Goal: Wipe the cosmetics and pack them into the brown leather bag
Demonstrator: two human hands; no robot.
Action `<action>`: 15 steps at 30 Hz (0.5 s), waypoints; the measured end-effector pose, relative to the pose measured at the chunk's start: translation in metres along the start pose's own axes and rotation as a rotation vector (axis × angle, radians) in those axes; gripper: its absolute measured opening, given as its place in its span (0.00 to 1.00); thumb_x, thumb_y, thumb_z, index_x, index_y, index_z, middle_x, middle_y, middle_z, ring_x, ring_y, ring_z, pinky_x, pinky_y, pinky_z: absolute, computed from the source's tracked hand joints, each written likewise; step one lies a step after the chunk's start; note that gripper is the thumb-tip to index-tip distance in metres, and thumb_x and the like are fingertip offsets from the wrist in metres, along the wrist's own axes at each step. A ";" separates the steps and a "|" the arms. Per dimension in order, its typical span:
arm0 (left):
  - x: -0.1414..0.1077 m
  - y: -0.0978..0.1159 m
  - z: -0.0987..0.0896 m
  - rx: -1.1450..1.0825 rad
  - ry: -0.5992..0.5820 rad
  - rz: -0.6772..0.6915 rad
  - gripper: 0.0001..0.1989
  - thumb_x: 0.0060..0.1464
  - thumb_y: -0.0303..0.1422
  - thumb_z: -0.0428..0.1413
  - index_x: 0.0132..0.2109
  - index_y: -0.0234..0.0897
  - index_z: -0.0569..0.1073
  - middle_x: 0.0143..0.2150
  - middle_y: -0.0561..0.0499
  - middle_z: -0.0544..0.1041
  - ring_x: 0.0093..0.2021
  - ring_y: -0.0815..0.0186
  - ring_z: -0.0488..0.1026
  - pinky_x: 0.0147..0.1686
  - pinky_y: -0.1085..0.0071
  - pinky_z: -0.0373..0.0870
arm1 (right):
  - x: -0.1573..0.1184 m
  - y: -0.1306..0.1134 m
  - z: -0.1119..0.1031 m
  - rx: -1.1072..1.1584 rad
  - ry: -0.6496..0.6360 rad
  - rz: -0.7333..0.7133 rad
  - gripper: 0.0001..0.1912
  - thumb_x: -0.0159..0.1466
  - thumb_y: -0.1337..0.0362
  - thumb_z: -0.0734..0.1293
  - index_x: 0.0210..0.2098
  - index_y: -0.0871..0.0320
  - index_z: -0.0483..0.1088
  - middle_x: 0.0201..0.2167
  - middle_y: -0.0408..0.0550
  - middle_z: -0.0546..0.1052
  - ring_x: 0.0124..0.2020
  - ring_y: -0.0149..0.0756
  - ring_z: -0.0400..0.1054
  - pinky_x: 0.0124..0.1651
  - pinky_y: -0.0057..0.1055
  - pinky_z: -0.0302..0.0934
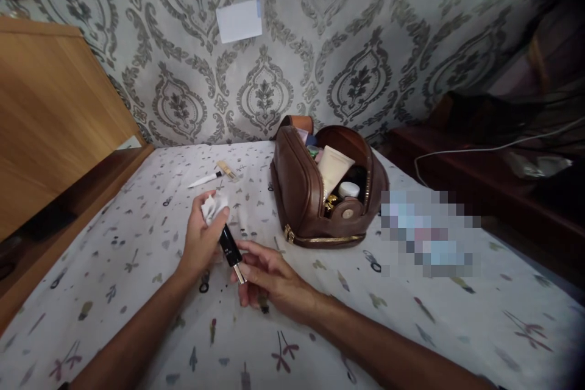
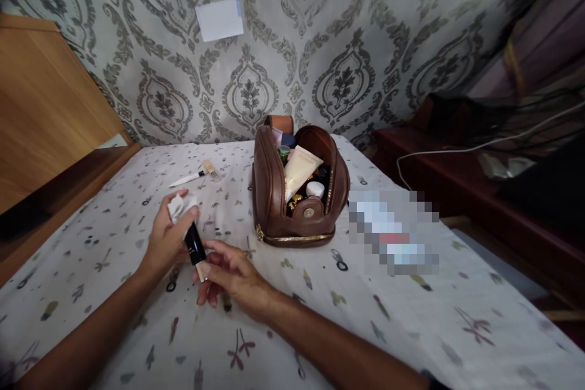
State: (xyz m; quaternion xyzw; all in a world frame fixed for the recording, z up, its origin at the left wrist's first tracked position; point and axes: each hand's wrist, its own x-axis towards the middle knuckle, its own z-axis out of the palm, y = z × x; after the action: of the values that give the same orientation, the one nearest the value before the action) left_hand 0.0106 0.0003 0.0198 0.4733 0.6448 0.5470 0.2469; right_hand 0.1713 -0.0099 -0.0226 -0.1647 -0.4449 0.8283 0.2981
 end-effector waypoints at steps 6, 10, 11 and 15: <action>0.008 -0.003 -0.005 -0.058 0.023 0.052 0.16 0.55 0.46 0.58 0.34 0.39 0.65 0.26 0.59 0.63 0.26 0.70 0.62 0.29 0.75 0.64 | 0.001 0.003 0.002 -0.032 0.003 0.030 0.32 0.55 0.51 0.77 0.55 0.55 0.70 0.36 0.41 0.73 0.23 0.25 0.71 0.22 0.22 0.58; 0.011 -0.006 -0.006 -0.143 0.064 -0.051 0.19 0.56 0.50 0.57 0.32 0.40 0.64 0.23 0.59 0.63 0.22 0.72 0.60 0.24 0.76 0.62 | 0.002 0.007 0.001 -0.080 0.063 0.015 0.33 0.53 0.52 0.79 0.54 0.55 0.69 0.37 0.39 0.69 0.23 0.24 0.72 0.22 0.21 0.59; 0.011 -0.005 -0.005 -0.163 0.073 -0.117 0.20 0.56 0.51 0.56 0.32 0.40 0.64 0.23 0.59 0.63 0.21 0.72 0.60 0.22 0.76 0.61 | 0.002 0.007 0.001 -0.082 0.076 0.007 0.33 0.53 0.52 0.79 0.54 0.54 0.68 0.37 0.38 0.69 0.22 0.24 0.72 0.21 0.21 0.58; 0.008 0.001 -0.001 -0.236 0.131 -0.416 0.22 0.51 0.55 0.59 0.36 0.40 0.65 0.23 0.60 0.65 0.18 0.72 0.61 0.17 0.76 0.58 | 0.001 0.007 0.000 -0.085 0.102 -0.021 0.27 0.55 0.51 0.77 0.48 0.54 0.66 0.36 0.38 0.70 0.21 0.25 0.72 0.21 0.21 0.58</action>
State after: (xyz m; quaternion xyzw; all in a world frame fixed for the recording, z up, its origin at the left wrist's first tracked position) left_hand 0.0071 0.0068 0.0220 0.2617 0.6747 0.5854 0.3656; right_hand 0.1680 -0.0119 -0.0285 -0.2145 -0.4655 0.7961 0.3217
